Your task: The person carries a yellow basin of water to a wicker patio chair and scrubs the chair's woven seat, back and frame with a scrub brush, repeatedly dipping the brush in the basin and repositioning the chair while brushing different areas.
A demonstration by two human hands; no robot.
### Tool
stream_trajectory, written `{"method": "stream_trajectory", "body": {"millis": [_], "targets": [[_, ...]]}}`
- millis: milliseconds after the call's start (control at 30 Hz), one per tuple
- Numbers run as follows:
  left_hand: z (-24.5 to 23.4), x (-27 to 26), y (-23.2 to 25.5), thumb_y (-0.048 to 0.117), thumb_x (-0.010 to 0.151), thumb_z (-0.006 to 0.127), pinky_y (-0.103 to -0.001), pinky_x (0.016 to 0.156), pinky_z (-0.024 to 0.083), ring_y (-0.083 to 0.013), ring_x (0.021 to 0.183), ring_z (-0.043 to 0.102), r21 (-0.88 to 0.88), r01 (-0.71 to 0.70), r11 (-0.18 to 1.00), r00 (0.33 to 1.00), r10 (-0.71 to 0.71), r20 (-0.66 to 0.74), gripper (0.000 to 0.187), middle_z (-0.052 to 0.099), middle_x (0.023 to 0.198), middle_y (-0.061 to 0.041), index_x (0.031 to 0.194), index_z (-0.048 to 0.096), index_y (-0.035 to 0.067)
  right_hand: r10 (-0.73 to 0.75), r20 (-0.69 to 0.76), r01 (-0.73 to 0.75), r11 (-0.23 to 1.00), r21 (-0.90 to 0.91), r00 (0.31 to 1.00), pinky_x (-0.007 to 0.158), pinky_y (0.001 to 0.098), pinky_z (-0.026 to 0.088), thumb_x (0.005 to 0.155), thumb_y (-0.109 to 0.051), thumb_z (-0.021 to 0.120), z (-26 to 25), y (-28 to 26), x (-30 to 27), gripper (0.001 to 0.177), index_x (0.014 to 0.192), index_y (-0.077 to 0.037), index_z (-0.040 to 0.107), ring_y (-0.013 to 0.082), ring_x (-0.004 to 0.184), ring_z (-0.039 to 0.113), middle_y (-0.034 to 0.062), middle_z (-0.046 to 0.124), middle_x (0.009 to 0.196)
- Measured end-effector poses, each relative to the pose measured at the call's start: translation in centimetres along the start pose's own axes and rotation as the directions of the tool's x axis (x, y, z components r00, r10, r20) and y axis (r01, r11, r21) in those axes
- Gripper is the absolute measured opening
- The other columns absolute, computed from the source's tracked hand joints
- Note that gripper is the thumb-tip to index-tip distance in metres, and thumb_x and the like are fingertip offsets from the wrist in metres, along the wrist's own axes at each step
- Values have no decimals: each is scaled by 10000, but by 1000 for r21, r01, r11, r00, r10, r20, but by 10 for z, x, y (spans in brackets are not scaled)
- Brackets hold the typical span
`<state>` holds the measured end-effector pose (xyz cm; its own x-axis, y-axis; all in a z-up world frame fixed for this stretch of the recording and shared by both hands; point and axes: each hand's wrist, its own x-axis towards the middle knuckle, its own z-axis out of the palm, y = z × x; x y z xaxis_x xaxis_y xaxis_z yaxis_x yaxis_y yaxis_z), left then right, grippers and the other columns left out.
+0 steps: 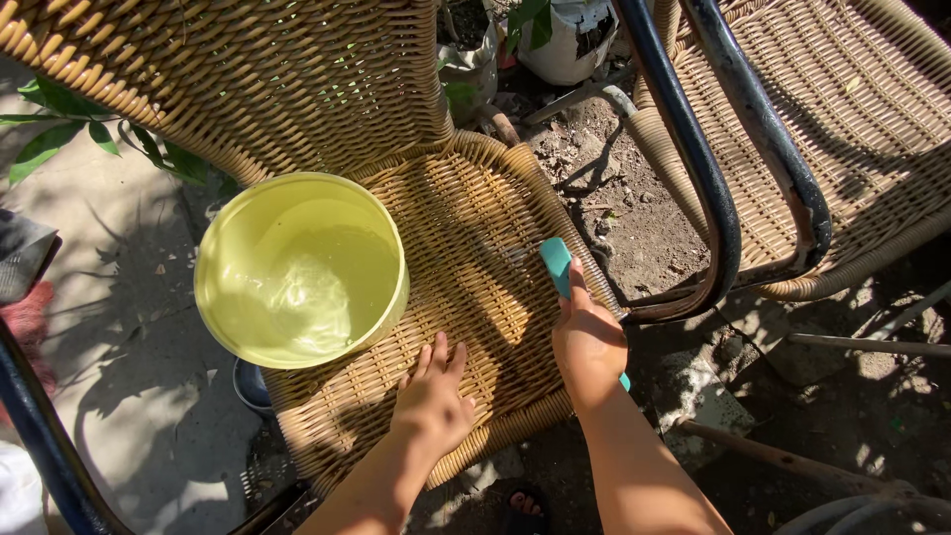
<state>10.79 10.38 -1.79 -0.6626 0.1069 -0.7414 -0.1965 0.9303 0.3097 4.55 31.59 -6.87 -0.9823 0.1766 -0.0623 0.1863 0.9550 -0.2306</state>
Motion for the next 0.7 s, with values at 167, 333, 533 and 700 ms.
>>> {"method": "stream_trajectory", "body": {"millis": [167, 333, 533, 700], "targets": [[0, 2, 6, 266, 948, 580, -552, 1262, 146, -336, 1589, 19, 128, 15, 992, 999, -21, 46, 855, -82, 1718, -149, 1639, 85, 171, 215, 406, -257, 965, 51, 888, 599, 467, 503, 1104, -390, 386, -11, -42, 49, 478, 1567, -274, 366, 322, 671, 675, 187, 734, 847], [-3, 2, -1, 236, 952, 581, -525, 1268, 148, -287, 1597, 19, 143, -7, 990, 997, -4, 77, 843, -69, 1728, -116, 1641, 101, 164, -439, -120, 453, 878, 153, 890, 602, 480, 577, 993, -289, 560, 1, -67, -56, 544, 1524, -272, 446, 367, 687, 711, 192, 703, 784], [-14, -10, -16, 232, 987, 583, -491, 1163, 245, -326, 1415, 255, 33, -155, 987, 986, 157, -60, 600, 89, 1681, -145, 1499, 304, 91, -211, 71, 203, 973, 105, 975, 478, 474, 518, 1039, -293, 538, -13, -2, -26, 512, 1540, -297, 435, 350, 562, 674, 162, 712, 791], [-31, -59, -28, 196, 967, 638, -402, 965, 595, -295, 1054, 740, -138, -422, 896, 751, 260, -607, 201, 745, 1203, -75, 1138, 711, 117, 76, 52, -79, 995, 69, 996, 450, 450, 515, 1046, -308, 506, 17, -21, -40, 540, 1579, -279, 421, 319, 538, 672, 158, 715, 763]]}}
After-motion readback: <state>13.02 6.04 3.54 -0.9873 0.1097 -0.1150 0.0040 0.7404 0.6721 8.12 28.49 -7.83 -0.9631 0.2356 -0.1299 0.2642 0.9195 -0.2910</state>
